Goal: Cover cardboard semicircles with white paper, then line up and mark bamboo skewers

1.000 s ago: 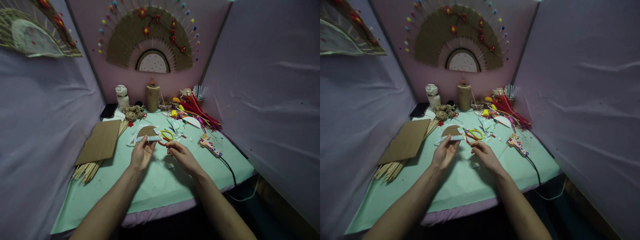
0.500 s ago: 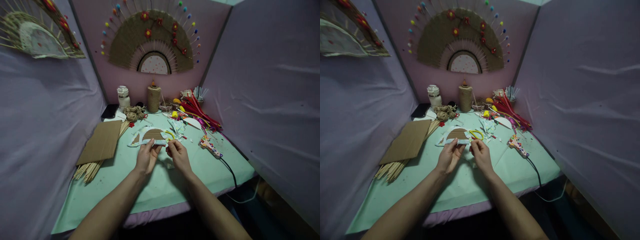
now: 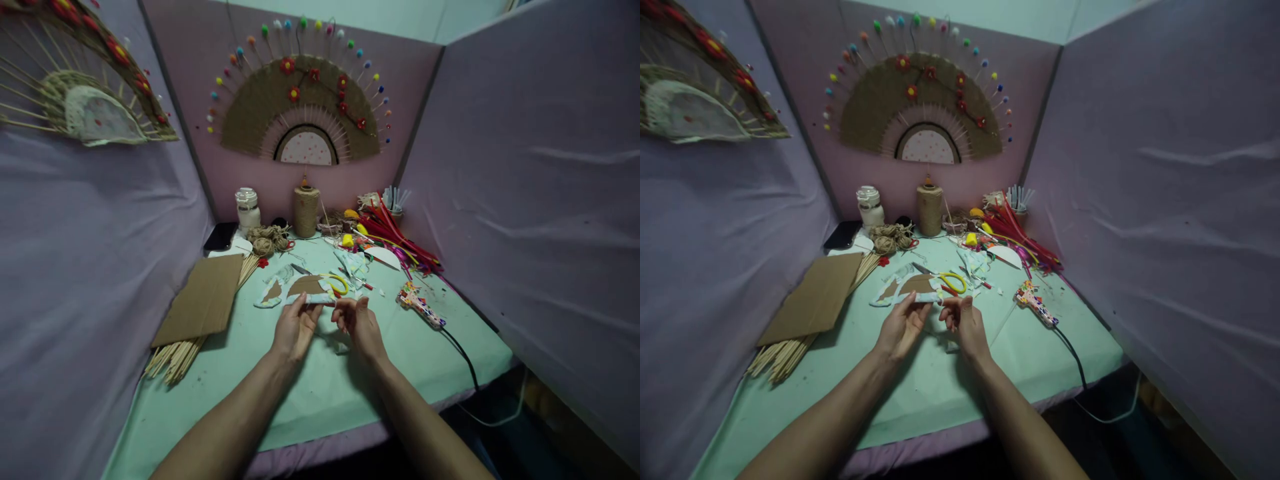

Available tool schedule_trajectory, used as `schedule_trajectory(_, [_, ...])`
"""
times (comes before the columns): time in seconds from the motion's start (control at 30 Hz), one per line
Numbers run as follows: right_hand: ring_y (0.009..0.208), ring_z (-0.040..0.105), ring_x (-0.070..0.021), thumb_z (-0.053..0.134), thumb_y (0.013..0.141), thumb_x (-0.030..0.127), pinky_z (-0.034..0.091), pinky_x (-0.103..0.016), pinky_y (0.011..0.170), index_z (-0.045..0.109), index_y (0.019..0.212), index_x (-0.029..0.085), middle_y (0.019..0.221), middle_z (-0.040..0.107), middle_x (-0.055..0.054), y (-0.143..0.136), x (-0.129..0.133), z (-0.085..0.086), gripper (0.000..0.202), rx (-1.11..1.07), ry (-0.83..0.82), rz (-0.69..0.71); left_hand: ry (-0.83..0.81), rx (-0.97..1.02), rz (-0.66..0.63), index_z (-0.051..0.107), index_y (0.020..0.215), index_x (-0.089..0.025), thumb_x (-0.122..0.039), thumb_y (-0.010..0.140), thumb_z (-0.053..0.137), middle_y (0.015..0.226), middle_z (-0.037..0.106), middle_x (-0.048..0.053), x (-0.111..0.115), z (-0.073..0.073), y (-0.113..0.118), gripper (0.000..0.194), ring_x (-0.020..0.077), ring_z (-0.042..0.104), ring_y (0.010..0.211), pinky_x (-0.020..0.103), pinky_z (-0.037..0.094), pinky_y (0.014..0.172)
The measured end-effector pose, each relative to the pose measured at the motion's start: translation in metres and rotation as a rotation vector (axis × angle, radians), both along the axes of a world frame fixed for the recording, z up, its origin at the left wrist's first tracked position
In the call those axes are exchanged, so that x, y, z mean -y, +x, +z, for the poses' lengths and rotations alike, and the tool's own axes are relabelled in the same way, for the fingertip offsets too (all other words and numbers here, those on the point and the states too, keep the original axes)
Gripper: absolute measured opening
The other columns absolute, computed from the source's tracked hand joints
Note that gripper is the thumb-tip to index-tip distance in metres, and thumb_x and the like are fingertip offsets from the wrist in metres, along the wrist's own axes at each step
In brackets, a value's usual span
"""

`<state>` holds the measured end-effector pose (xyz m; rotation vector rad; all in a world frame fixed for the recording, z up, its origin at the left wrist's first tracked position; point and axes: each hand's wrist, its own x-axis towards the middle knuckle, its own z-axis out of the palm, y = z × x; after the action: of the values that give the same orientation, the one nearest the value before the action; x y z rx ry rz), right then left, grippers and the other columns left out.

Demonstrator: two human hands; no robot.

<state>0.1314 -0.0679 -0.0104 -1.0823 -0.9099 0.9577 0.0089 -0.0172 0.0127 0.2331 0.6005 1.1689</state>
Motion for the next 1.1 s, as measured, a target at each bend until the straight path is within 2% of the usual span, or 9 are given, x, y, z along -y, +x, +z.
schedule_trajectory(0.23, [0.074, 0.058, -0.0162, 0.046, 0.095, 0.037, 0.049, -0.032, 0.067, 0.060, 0.104, 0.021, 0.094, 0.064, -0.006, 0.007, 0.023, 0.002, 0.023, 0.421, 0.289, -0.435, 0.037, 0.010, 0.039, 0.064, 0.094, -0.012, -0.005, 0.084, 0.058, 0.080, 0.071, 0.004, 0.001, 0.005, 0.000, 0.014, 0.0115, 0.069, 0.073, 0.026, 0.060, 0.074])
schedule_trajectory(0.37, [0.104, 0.058, -0.0229, 0.048, 0.092, 0.021, 0.051, -0.041, 0.083, 0.052, 0.122, 0.022, 0.115, 0.062, -0.010, 0.004, 0.022, -0.007, 0.031, 0.709, 0.437, -0.342, 0.041, 0.015, 0.018, 0.063, 0.087, -0.013, -0.005, 0.083, 0.058, 0.074, 0.069, 0.002, 0.001, 0.003, 0.000, 0.010, 0.0120, 0.069, 0.073, 0.023, 0.059, 0.072])
schedule_trajectory(0.5, [0.116, 0.053, -0.0243, 0.048, 0.089, 0.013, 0.049, -0.046, 0.094, 0.045, 0.133, 0.024, 0.122, 0.060, -0.010, -0.001, 0.020, -0.007, 0.044, 0.930, 0.522, -0.285, 0.063, 0.022, 0.013, 0.063, 0.086, -0.013, -0.005, 0.081, 0.059, 0.076, 0.070, 0.003, 0.003, 0.000, 0.001, 0.010, 0.0128, 0.069, 0.076, 0.025, 0.059, 0.074])
schedule_trajectory(0.63, [0.118, 0.052, -0.0248, 0.050, 0.088, 0.013, 0.049, -0.048, 0.097, 0.037, 0.140, 0.025, 0.125, 0.060, -0.010, -0.006, 0.029, 0.000, 0.056, 1.058, 0.583, -0.226, 0.110, 0.013, -0.029, 0.063, 0.084, -0.013, -0.007, 0.078, 0.065, 0.077, 0.070, 0.003, 0.009, 0.000, 0.003, 0.008, 0.0125, 0.068, 0.073, 0.023, 0.058, 0.071])
schedule_trajectory(0.73, [0.123, 0.048, -0.0265, 0.053, 0.085, 0.015, 0.048, -0.050, 0.097, 0.027, 0.144, 0.027, 0.131, 0.056, -0.009, -0.003, 0.036, 0.006, 0.066, 1.050, 0.679, -0.281, 0.150, 0.009, -0.051, 0.064, 0.086, -0.014, -0.009, 0.077, 0.067, 0.080, 0.071, 0.003, 0.013, 0.002, 0.004, 0.011, 0.0137, 0.069, 0.076, 0.025, 0.059, 0.072])
schedule_trajectory(0.87, [0.132, 0.039, -0.0292, 0.055, 0.088, 0.024, 0.038, -0.053, 0.103, 0.023, 0.147, 0.021, 0.138, 0.051, -0.014, 0.005, 0.031, 0.006, 0.067, 1.151, 0.526, -0.379, 0.175, 0.001, -0.070, 0.064, 0.097, -0.015, -0.011, 0.077, 0.068, 0.091, 0.072, 0.005, 0.014, 0.003, 0.005, 0.021, 0.0166, 0.069, 0.087, 0.029, 0.057, 0.079])
schedule_trajectory(0.93, [0.133, 0.038, -0.0300, 0.054, 0.089, 0.031, 0.035, -0.051, 0.104, 0.022, 0.147, 0.019, 0.137, 0.052, -0.015, 0.006, 0.027, 0.004, 0.067, 1.257, 0.440, -0.323, 0.193, -0.014, -0.079, 0.064, 0.094, -0.015, -0.013, 0.075, 0.070, 0.089, 0.072, 0.005, 0.014, 0.001, 0.005, 0.020, 0.0162, 0.069, 0.087, 0.028, 0.056, 0.081])
schedule_trajectory(1.03, [0.132, 0.041, -0.0295, 0.052, 0.091, 0.039, 0.032, -0.048, 0.103, 0.020, 0.146, 0.019, 0.132, 0.056, -0.015, 0.001, 0.025, 0.002, 0.067, 1.337, 0.493, -0.184, 0.211, -0.059, -0.078, 0.063, 0.082, -0.014, -0.016, 0.072, 0.075, 0.077, 0.070, 0.001, 0.015, -0.003, 0.006, 0.015, 0.0116, 0.067, 0.075, 0.023, 0.055, 0.075])
schedule_trajectory(1.1, [0.132, 0.041, -0.0293, 0.049, 0.091, 0.040, 0.031, -0.048, 0.104, 0.017, 0.146, 0.019, 0.132, 0.057, -0.015, -0.001, 0.026, 0.002, 0.067, 1.284, 0.539, -0.222, 0.227, -0.069, -0.083, 0.063, 0.082, -0.014, -0.018, 0.072, 0.076, 0.079, 0.071, 0.001, 0.016, -0.003, 0.006, 0.017, 0.0115, 0.067, 0.076, 0.022, 0.055, 0.074])
